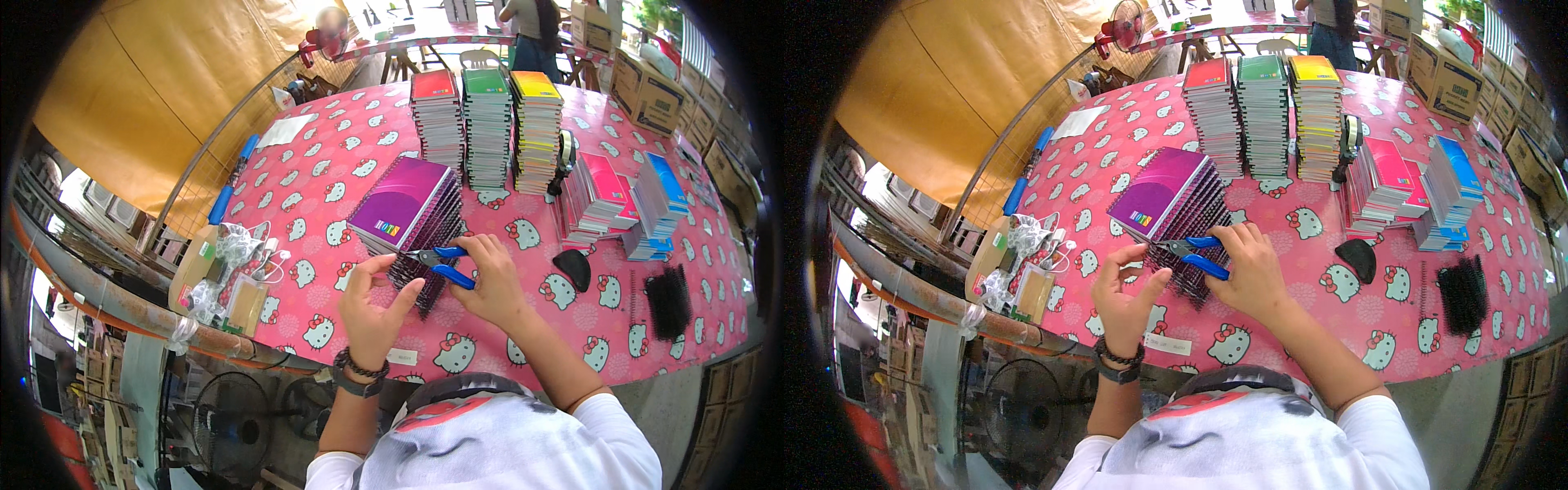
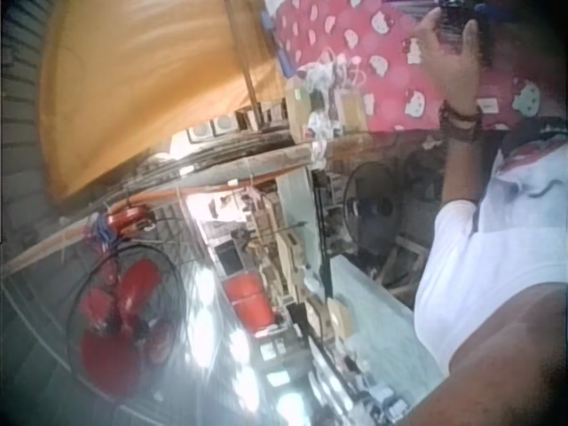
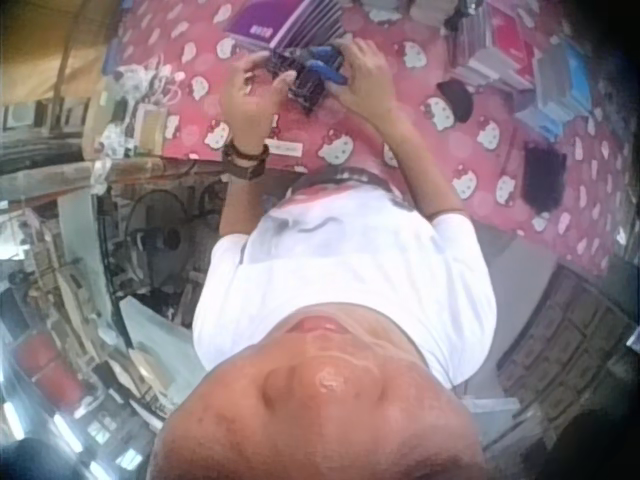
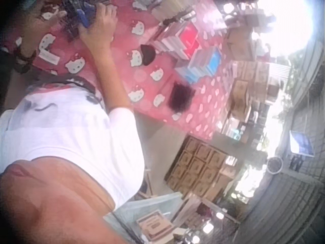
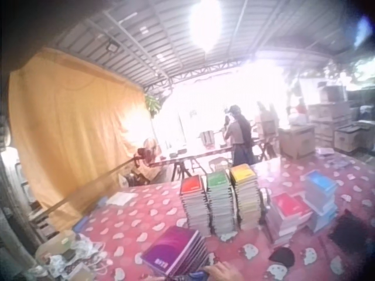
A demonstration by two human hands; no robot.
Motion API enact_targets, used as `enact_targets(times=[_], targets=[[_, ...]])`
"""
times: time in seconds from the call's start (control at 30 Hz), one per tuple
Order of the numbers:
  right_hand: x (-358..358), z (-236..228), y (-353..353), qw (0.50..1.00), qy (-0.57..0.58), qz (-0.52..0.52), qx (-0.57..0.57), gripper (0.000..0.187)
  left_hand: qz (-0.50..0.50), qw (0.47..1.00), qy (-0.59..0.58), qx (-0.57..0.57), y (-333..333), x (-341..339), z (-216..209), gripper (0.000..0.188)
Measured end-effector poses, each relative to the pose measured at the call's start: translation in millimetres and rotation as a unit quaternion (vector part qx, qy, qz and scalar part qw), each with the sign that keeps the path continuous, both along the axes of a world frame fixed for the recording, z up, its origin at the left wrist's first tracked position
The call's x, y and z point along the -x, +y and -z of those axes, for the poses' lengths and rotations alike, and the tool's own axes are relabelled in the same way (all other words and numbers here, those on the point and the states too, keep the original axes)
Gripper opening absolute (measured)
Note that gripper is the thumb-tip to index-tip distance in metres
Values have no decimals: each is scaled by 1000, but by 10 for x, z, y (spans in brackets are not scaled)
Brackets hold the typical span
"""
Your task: The person uses pliers to bend the ends of the wire spiral on several notebooks to secure the binding, working through stacks of red, green, and purple notebooks.
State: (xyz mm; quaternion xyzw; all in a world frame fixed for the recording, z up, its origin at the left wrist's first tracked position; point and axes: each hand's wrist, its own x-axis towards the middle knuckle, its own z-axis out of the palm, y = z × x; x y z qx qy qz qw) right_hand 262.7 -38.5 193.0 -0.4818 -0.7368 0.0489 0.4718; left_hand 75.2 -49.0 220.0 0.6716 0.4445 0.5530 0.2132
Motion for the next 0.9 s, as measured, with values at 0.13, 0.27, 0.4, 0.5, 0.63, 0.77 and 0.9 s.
enact_targets(times=[0.13,0.27,0.4,0.5,0.63,0.77,0.9], targets=[[-2,-40,-32,1000,-6,9,8,48,-8,998,-59,17,22,-73,65,27],[-48,-36,-54,1000,-18,20,7,47,-23,997,-79,4,56,-80,104,20],[-17,-83,-59,999,-28,24,13,45,-33,995,-95,10,36,-108,115,19],[4,-64,-66,999,-18,12,46,42,-41,994,-98,11,20,-107,121,18],[-11,-1,-15,989,-22,9,144,39,-41,993,-112,19,11,-123,98,18],[-83,98,-10,998,-3,10,59,38,-31,991,-131,14,35,-113,129,17],[-41,-36,-16,998,-52,29,-34,37,-32,991,-129,20,23,-100,181,20]])
